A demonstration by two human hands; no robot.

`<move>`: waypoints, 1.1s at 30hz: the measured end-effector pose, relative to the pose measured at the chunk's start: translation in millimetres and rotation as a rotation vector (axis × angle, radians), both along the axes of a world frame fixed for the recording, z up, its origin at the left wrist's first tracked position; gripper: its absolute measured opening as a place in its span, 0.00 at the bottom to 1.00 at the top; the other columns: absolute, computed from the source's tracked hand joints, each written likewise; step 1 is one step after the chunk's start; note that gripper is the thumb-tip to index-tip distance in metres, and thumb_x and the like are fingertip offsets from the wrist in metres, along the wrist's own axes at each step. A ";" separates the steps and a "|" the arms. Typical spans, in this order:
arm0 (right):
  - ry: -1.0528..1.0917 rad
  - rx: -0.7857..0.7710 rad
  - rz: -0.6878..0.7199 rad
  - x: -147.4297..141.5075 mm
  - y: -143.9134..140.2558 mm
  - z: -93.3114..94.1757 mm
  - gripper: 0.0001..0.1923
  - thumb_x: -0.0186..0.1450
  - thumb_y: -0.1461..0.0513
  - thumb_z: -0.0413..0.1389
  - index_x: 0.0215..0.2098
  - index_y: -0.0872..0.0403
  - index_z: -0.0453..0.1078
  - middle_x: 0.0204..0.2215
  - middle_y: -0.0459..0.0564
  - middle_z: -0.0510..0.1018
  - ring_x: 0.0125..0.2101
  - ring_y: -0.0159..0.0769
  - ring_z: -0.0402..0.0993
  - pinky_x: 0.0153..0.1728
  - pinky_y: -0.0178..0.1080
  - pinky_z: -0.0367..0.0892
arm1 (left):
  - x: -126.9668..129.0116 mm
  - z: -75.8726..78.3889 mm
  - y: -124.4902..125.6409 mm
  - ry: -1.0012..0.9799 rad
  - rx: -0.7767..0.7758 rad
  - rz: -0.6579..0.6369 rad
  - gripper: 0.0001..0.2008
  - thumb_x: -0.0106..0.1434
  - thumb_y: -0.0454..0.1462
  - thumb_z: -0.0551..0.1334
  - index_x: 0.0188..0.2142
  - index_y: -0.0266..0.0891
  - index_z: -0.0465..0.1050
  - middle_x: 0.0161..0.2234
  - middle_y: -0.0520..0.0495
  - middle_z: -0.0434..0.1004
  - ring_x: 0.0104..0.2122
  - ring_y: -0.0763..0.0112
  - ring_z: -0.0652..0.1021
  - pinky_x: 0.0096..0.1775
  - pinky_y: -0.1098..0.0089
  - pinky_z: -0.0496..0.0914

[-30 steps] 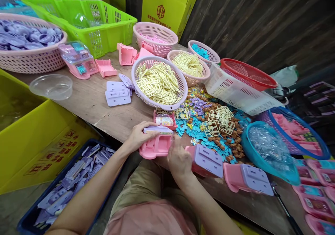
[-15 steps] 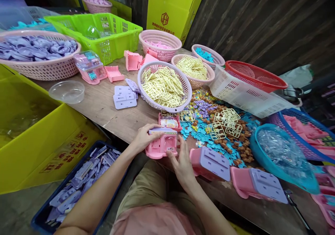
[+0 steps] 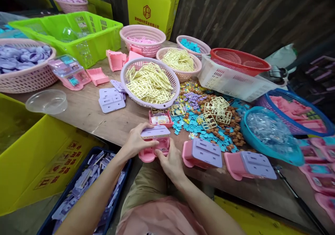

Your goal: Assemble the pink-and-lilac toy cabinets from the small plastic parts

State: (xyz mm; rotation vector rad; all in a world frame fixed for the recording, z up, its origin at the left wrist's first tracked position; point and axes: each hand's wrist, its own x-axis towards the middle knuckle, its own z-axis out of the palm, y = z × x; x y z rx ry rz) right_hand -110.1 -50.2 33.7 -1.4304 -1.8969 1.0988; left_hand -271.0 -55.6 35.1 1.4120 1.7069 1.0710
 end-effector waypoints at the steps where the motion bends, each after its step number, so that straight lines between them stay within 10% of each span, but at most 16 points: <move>1: -0.009 0.008 -0.010 -0.5 -1.1 -0.7 0.19 0.56 0.61 0.57 0.46 0.55 0.63 0.36 0.53 0.78 0.36 0.43 0.75 0.36 0.42 0.68 | -0.1 -0.1 -0.3 0.004 0.005 0.003 0.24 0.43 0.43 0.69 0.40 0.38 0.70 0.40 0.46 0.74 0.39 0.62 0.75 0.44 0.63 0.68; 10: 0.093 0.065 0.022 4.3 -8.4 -28.3 0.30 0.57 0.60 0.57 0.55 0.56 0.56 0.46 0.58 0.75 0.44 0.45 0.73 0.43 0.46 0.68 | -5.5 -7.1 -3.2 0.071 0.199 -0.147 0.26 0.45 0.43 0.69 0.43 0.40 0.68 0.47 0.43 0.69 0.48 0.60 0.71 0.49 0.61 0.66; 15: 0.113 0.185 0.204 45.1 -3.5 0.5 0.32 0.59 0.60 0.55 0.60 0.52 0.53 0.55 0.57 0.67 0.52 0.42 0.67 0.45 0.44 0.68 | -17.4 -13.6 -6.9 0.198 0.238 -0.266 0.24 0.50 0.43 0.67 0.46 0.42 0.66 0.54 0.41 0.61 0.55 0.59 0.65 0.53 0.60 0.63; 23: -0.079 0.557 -0.355 148.9 21.1 50.2 0.07 0.62 0.59 0.51 0.36 0.53 0.69 0.31 0.50 0.75 0.31 0.37 0.72 0.31 0.39 0.68 | -24.7 -10.4 -5.2 0.266 0.191 -0.320 0.21 0.54 0.40 0.63 0.48 0.43 0.64 0.58 0.42 0.56 0.57 0.60 0.63 0.55 0.58 0.61; 28: -0.051 0.632 0.076 92.5 -7.0 7.6 0.12 0.65 0.64 0.47 0.44 0.50 0.67 0.36 0.51 0.76 0.39 0.38 0.73 0.41 0.42 0.69 | -11.3 -3.9 -4.6 0.247 0.186 -0.169 0.23 0.53 0.45 0.64 0.48 0.43 0.67 0.52 0.43 0.65 0.53 0.59 0.68 0.52 0.60 0.64; 33: -0.106 0.523 0.073 22.8 -0.8 -24.9 0.29 0.64 0.55 0.49 0.59 0.61 0.52 0.53 0.64 0.67 0.54 0.48 0.63 0.50 0.50 0.65 | 8.9 3.9 -8.9 0.207 0.135 -0.001 0.23 0.54 0.48 0.62 0.47 0.41 0.69 0.45 0.44 0.71 0.47 0.61 0.72 0.49 0.62 0.66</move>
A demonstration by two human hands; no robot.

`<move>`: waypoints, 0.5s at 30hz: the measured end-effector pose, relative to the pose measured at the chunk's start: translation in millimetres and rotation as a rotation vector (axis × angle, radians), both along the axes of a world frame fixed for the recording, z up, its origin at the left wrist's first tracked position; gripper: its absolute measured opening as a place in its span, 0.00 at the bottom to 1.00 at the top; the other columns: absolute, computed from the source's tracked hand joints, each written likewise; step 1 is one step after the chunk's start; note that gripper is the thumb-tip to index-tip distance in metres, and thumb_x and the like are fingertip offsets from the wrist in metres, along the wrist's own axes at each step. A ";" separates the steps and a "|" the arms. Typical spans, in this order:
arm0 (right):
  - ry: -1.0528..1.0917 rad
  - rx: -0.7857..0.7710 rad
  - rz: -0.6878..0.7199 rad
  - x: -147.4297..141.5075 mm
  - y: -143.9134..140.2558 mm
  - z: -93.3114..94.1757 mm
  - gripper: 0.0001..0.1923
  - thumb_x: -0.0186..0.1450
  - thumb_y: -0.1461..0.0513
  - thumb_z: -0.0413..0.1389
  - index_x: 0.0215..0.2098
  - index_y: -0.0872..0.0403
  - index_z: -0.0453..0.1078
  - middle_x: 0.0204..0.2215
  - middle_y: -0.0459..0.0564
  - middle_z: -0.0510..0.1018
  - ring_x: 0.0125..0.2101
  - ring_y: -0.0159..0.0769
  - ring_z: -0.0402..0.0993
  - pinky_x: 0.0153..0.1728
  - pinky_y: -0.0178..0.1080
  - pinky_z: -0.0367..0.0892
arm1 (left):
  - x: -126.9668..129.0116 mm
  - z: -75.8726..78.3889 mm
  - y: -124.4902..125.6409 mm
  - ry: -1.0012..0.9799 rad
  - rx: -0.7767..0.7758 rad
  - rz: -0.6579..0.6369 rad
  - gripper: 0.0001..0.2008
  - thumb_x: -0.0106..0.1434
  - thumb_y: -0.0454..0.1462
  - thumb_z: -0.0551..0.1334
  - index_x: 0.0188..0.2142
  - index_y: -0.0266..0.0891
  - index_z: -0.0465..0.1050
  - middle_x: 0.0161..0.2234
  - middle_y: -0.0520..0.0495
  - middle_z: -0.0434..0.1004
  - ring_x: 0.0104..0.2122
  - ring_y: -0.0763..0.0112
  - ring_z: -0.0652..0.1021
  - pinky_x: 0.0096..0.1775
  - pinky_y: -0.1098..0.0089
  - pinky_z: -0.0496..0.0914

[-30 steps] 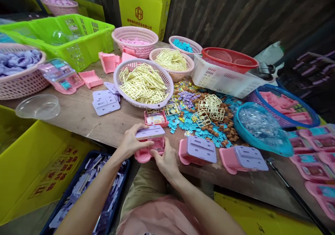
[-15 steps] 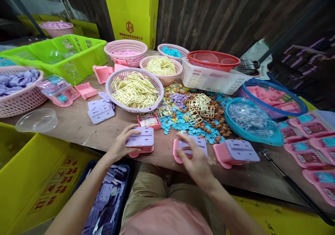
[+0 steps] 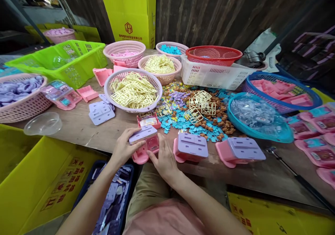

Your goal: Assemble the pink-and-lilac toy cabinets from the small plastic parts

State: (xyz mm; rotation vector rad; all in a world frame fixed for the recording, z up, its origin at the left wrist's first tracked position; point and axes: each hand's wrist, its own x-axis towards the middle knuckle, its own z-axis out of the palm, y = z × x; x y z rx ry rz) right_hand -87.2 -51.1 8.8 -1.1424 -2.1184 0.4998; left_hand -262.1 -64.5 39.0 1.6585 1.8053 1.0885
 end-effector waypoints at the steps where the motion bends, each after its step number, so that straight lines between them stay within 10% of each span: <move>1: -0.007 -0.008 -0.008 -6.7 3.5 -1.9 0.30 0.64 0.54 0.49 0.59 0.63 0.52 0.51 0.66 0.68 0.53 0.49 0.65 0.48 0.50 0.66 | 2.8 1.4 -1.3 -0.006 -0.013 0.025 0.22 0.55 0.48 0.62 0.47 0.41 0.69 0.45 0.44 0.71 0.46 0.61 0.72 0.49 0.62 0.66; 15: -0.155 0.174 -0.036 -18.0 17.8 -5.8 0.28 0.66 0.58 0.42 0.60 0.68 0.49 0.46 0.70 0.70 0.47 0.50 0.70 0.42 0.49 0.70 | 9.9 4.7 1.0 0.026 -0.014 0.092 0.22 0.55 0.48 0.61 0.45 0.39 0.71 0.44 0.44 0.73 0.44 0.62 0.74 0.48 0.63 0.67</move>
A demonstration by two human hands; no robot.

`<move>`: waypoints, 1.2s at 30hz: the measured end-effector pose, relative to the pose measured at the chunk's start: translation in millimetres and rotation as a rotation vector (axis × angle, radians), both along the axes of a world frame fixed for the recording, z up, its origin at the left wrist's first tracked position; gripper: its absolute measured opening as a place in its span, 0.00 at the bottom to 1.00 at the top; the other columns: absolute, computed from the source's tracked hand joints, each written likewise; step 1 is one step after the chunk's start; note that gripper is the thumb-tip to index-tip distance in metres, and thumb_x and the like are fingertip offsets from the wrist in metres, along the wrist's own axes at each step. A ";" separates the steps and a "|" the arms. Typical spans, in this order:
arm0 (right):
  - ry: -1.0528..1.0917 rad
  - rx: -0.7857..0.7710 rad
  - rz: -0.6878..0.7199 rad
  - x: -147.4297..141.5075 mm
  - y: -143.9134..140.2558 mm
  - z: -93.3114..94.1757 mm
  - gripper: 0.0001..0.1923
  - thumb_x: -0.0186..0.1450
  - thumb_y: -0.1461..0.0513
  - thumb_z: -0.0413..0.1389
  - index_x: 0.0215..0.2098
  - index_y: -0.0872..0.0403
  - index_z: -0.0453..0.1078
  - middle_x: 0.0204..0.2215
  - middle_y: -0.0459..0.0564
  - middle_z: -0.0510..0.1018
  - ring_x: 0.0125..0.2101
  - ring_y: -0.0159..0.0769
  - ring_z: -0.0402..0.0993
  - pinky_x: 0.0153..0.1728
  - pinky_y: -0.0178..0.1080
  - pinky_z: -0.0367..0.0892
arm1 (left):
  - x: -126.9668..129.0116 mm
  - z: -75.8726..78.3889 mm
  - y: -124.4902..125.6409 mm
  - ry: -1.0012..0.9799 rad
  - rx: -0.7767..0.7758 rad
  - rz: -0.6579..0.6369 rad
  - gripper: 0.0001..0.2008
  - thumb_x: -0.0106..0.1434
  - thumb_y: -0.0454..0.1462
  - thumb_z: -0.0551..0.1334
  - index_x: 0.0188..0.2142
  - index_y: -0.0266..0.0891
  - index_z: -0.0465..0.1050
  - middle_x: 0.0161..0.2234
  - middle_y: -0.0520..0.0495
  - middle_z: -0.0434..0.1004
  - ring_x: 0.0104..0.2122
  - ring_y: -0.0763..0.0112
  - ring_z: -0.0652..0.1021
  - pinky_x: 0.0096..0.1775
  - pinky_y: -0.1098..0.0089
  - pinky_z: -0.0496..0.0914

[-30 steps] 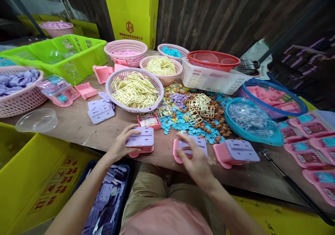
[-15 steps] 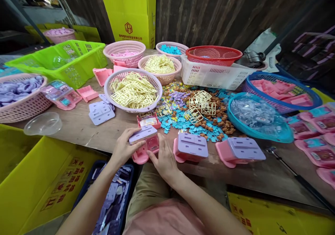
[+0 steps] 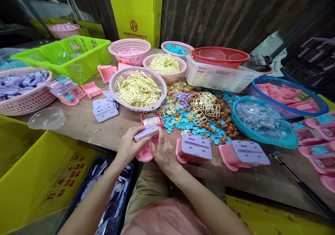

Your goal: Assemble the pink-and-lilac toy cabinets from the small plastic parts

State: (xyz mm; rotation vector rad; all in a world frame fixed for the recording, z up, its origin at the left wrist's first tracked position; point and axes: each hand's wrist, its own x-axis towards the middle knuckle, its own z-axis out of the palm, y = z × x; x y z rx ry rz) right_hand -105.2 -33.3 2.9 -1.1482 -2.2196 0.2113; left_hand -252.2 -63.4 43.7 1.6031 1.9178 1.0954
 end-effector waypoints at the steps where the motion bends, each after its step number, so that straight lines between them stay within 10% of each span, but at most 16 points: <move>1: -0.015 -0.005 0.004 0.0 1.1 0.0 0.28 0.66 0.59 0.42 0.60 0.68 0.50 0.46 0.70 0.70 0.47 0.50 0.70 0.41 0.49 0.71 | 0.8 0.5 0.7 0.011 0.006 0.001 0.21 0.55 0.48 0.61 0.45 0.39 0.71 0.44 0.44 0.73 0.44 0.62 0.74 0.48 0.63 0.67; 14: 0.170 -0.277 0.088 8.8 8.4 3.6 0.32 0.67 0.53 0.43 0.61 0.65 0.45 0.55 0.68 0.63 0.56 0.45 0.61 0.52 0.48 0.63 | 3.4 -0.4 1.0 0.017 0.001 0.055 0.20 0.55 0.46 0.62 0.45 0.38 0.71 0.43 0.44 0.74 0.43 0.64 0.74 0.47 0.64 0.68; 26: 0.074 -0.045 0.032 -1.4 18.7 -7.2 0.31 0.65 0.57 0.43 0.60 0.71 0.47 0.50 0.72 0.68 0.50 0.49 0.68 0.47 0.49 0.67 | 3.4 2.5 7.4 0.006 -0.008 0.063 0.19 0.55 0.44 0.63 0.45 0.38 0.72 0.42 0.44 0.75 0.43 0.64 0.75 0.46 0.65 0.68; 36: -0.049 -0.091 0.055 8.4 11.9 20.0 0.26 0.63 0.67 0.39 0.60 0.64 0.52 0.41 0.60 0.77 0.35 0.40 0.76 0.35 0.39 0.72 | -16.8 -3.9 5.7 -0.165 -0.107 0.003 0.25 0.54 0.49 0.60 0.46 0.37 0.71 0.45 0.42 0.75 0.44 0.60 0.74 0.48 0.62 0.67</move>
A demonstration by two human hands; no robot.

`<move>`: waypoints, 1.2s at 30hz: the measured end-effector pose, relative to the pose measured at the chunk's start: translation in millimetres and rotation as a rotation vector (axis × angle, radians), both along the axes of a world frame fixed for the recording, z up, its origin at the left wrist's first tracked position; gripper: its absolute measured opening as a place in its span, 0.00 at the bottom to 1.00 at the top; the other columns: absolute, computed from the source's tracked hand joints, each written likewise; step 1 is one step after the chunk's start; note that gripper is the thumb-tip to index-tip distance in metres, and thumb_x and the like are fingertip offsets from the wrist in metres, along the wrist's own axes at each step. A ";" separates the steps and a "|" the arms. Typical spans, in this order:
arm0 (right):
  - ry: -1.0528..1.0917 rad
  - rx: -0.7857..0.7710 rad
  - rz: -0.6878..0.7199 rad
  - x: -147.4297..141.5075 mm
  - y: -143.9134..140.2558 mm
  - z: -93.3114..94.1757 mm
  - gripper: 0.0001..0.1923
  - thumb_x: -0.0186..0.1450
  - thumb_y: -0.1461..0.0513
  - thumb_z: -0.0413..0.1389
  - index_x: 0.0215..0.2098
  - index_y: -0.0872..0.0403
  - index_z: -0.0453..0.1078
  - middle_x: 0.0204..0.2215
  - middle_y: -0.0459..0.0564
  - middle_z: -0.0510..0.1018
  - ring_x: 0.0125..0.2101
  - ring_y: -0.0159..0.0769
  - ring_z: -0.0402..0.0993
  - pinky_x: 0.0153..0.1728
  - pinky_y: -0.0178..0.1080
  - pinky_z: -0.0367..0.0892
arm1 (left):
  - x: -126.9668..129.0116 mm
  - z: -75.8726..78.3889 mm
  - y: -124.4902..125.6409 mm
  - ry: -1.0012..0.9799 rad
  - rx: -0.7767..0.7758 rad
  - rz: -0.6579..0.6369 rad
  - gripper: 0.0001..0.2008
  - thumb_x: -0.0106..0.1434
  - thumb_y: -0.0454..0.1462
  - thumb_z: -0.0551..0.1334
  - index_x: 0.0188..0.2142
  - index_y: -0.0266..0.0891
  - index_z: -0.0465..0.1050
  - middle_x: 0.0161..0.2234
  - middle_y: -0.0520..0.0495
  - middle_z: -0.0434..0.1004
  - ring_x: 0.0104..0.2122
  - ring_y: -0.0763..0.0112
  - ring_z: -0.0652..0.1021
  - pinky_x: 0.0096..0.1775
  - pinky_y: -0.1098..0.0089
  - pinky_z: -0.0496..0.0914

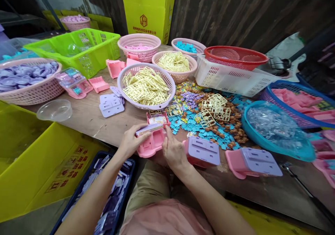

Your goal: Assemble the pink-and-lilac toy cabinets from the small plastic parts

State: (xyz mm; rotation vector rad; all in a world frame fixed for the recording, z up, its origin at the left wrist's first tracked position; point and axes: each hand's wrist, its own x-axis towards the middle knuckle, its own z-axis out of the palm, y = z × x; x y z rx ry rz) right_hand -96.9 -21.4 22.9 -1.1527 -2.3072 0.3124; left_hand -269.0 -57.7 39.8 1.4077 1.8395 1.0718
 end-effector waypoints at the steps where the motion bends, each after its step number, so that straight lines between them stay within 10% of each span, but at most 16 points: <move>1: -0.022 -0.016 -0.018 4.4 0.7 4.2 0.26 0.63 0.68 0.39 0.59 0.64 0.54 0.40 0.59 0.78 0.35 0.40 0.76 0.35 0.40 0.72 | -3.0 -1.1 -0.6 -0.021 -0.010 -0.017 0.26 0.53 0.50 0.60 0.47 0.37 0.71 0.46 0.42 0.75 0.44 0.59 0.74 0.48 0.62 0.67; 9: -0.276 -0.096 -0.317 98.5 66.6 59.9 0.17 0.65 0.67 0.44 0.49 0.55 0.67 0.45 0.53 0.74 0.44 0.37 0.71 0.46 0.37 0.63 | -13.9 -3.1 -3.1 -0.124 -0.099 -0.073 0.32 0.50 0.55 0.60 0.48 0.36 0.69 0.47 0.41 0.74 0.45 0.55 0.74 0.48 0.59 0.67; 14: -0.642 -0.322 -0.589 149.6 106.6 43.3 0.11 0.61 0.66 0.52 0.42 0.57 0.70 0.44 0.58 0.72 0.44 0.43 0.70 0.39 0.38 0.63 | -11.4 -3.5 -0.5 -0.115 -0.073 -0.091 0.31 0.50 0.55 0.60 0.48 0.37 0.70 0.47 0.42 0.74 0.46 0.55 0.73 0.49 0.59 0.66; 19: -0.632 -0.351 -0.599 156.8 107.3 11.5 0.10 0.62 0.65 0.52 0.42 0.57 0.68 0.43 0.57 0.72 0.44 0.41 0.69 0.37 0.36 0.60 | -14.0 -6.6 4.3 -0.087 0.004 -0.125 0.28 0.51 0.53 0.61 0.47 0.39 0.71 0.46 0.43 0.74 0.45 0.58 0.74 0.47 0.61 0.69; 27: -0.500 -0.401 -0.754 154.6 127.1 18.2 0.17 0.64 0.65 0.42 0.47 0.64 0.64 0.40 0.62 0.75 0.39 0.41 0.72 0.33 0.36 0.60 | -20.5 -13.1 10.7 0.059 0.185 -0.213 0.24 0.52 0.52 0.62 0.45 0.42 0.72 0.50 0.43 0.70 0.50 0.58 0.71 0.51 0.60 0.66; 36: -0.435 -0.458 -0.707 153.6 140.0 7.4 0.17 0.59 0.55 0.53 0.18 0.56 0.69 0.18 0.52 0.73 0.23 0.35 0.68 0.22 0.35 0.51 | -23.4 -18.2 8.6 0.106 0.220 -0.300 0.24 0.55 0.51 0.61 0.48 0.43 0.70 0.53 0.42 0.64 0.52 0.58 0.68 0.53 0.61 0.64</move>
